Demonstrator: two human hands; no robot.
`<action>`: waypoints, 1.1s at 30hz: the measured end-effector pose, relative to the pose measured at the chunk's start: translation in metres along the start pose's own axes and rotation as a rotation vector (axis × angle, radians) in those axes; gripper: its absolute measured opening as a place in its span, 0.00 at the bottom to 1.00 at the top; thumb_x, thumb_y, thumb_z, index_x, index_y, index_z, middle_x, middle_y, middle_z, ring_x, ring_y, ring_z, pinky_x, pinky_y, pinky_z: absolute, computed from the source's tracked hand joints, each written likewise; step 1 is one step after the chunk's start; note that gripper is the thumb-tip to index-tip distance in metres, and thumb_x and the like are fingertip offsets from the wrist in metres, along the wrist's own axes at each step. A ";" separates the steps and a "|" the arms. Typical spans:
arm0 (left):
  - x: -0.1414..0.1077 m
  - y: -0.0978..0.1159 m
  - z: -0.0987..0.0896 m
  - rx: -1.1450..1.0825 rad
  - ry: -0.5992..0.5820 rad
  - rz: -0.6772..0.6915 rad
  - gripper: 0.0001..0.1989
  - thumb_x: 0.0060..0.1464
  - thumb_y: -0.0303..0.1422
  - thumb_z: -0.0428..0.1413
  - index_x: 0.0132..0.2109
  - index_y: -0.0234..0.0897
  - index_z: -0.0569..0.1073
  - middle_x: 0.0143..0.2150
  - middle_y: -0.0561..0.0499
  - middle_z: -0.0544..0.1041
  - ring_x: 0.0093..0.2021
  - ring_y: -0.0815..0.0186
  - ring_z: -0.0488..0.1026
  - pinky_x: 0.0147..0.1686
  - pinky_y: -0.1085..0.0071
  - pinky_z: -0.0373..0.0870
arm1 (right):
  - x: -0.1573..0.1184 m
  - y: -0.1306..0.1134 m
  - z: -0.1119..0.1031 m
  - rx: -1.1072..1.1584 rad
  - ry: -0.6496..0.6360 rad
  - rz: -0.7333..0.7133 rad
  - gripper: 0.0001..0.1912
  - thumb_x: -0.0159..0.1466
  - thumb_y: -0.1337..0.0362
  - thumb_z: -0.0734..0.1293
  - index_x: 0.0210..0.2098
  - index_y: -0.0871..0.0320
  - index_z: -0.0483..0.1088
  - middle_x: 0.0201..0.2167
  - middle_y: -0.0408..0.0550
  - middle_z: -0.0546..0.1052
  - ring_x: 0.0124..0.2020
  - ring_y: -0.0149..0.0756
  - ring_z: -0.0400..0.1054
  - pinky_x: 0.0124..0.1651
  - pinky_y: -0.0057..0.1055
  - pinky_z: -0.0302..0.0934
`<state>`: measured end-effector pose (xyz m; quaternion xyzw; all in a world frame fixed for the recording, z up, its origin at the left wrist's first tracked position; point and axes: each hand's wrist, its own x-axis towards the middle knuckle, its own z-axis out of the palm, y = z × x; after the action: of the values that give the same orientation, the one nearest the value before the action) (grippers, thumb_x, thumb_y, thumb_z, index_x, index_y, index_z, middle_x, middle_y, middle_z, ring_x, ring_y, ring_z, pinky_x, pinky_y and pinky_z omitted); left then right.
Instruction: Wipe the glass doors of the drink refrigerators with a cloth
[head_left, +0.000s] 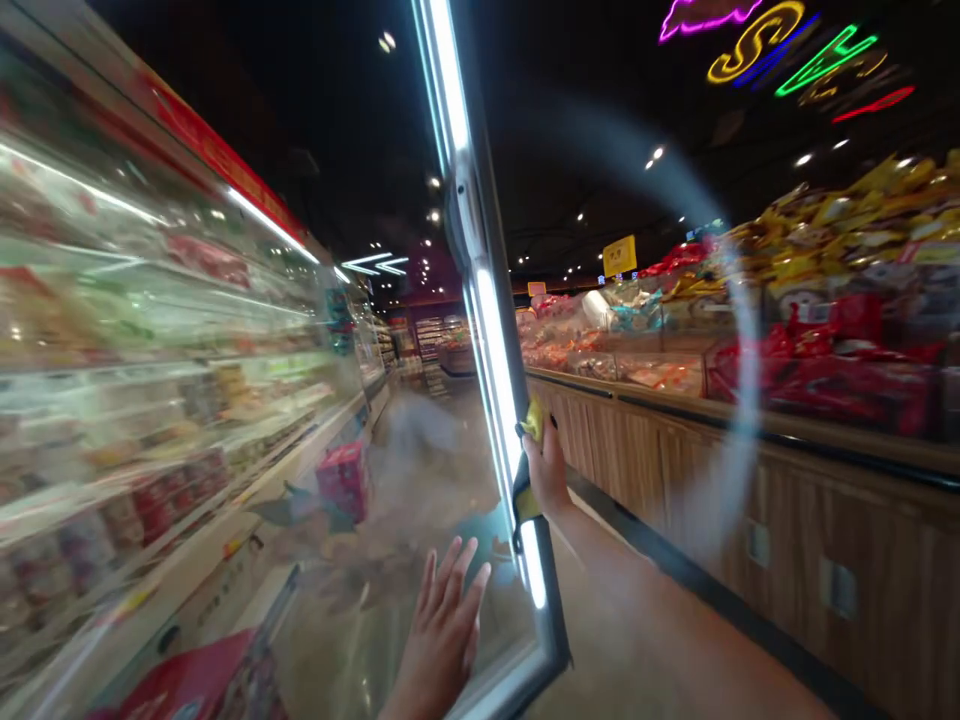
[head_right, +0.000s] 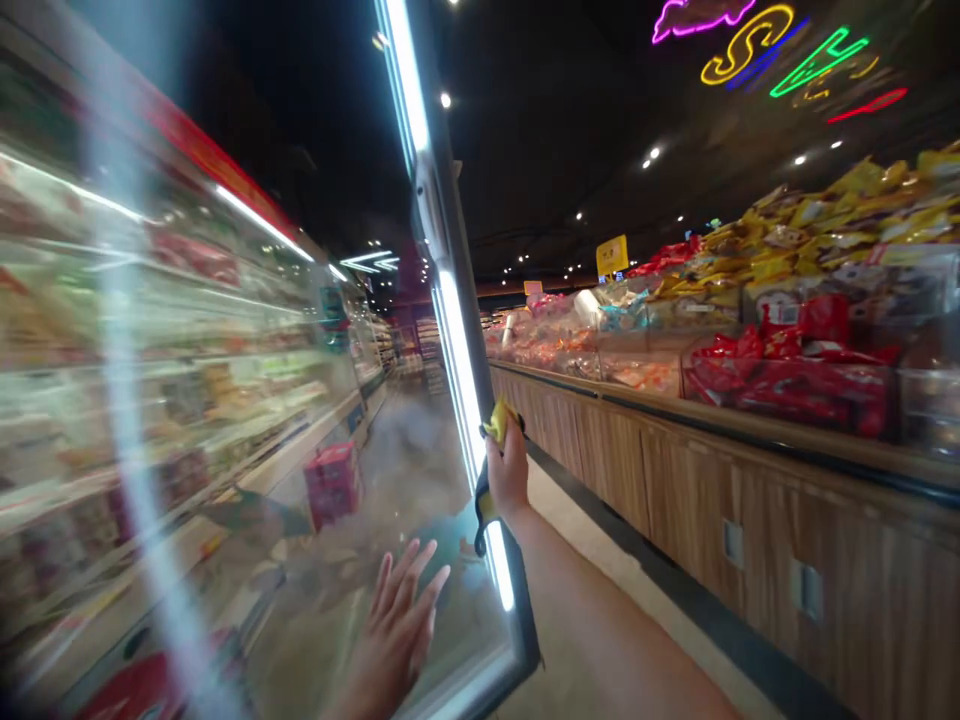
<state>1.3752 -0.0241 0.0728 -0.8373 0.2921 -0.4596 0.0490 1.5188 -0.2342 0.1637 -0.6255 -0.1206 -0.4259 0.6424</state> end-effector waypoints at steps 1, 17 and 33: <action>0.013 -0.004 -0.006 0.017 0.008 0.020 0.25 0.57 0.31 0.57 0.62 0.42 0.71 0.72 0.48 0.64 0.76 0.57 0.48 0.75 0.55 0.38 | 0.035 -0.023 0.009 0.016 0.000 -0.017 0.28 0.65 0.58 0.61 0.64 0.57 0.65 0.58 0.57 0.74 0.60 0.50 0.69 0.62 0.53 0.62; 0.088 -0.016 -0.090 0.111 -0.062 0.051 0.26 0.56 0.28 0.56 0.62 0.42 0.71 0.72 0.46 0.63 0.76 0.56 0.47 0.74 0.50 0.44 | 0.110 -0.055 0.008 0.179 -0.211 0.039 0.23 0.62 0.44 0.64 0.44 0.56 0.72 0.34 0.45 0.78 0.36 0.38 0.72 0.42 0.34 0.66; -0.081 0.018 -0.194 0.187 -0.252 -0.259 0.28 0.60 0.29 0.52 0.67 0.49 0.65 0.72 0.49 0.64 0.75 0.57 0.53 0.75 0.49 0.43 | -0.056 0.095 -0.063 0.038 -0.409 0.265 0.34 0.59 0.30 0.60 0.41 0.55 0.71 0.32 0.49 0.77 0.34 0.45 0.73 0.38 0.43 0.70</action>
<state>1.1797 0.0409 0.1173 -0.9105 0.1294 -0.3789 0.1032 1.5270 -0.2830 0.0463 -0.6969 -0.1731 -0.2002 0.6665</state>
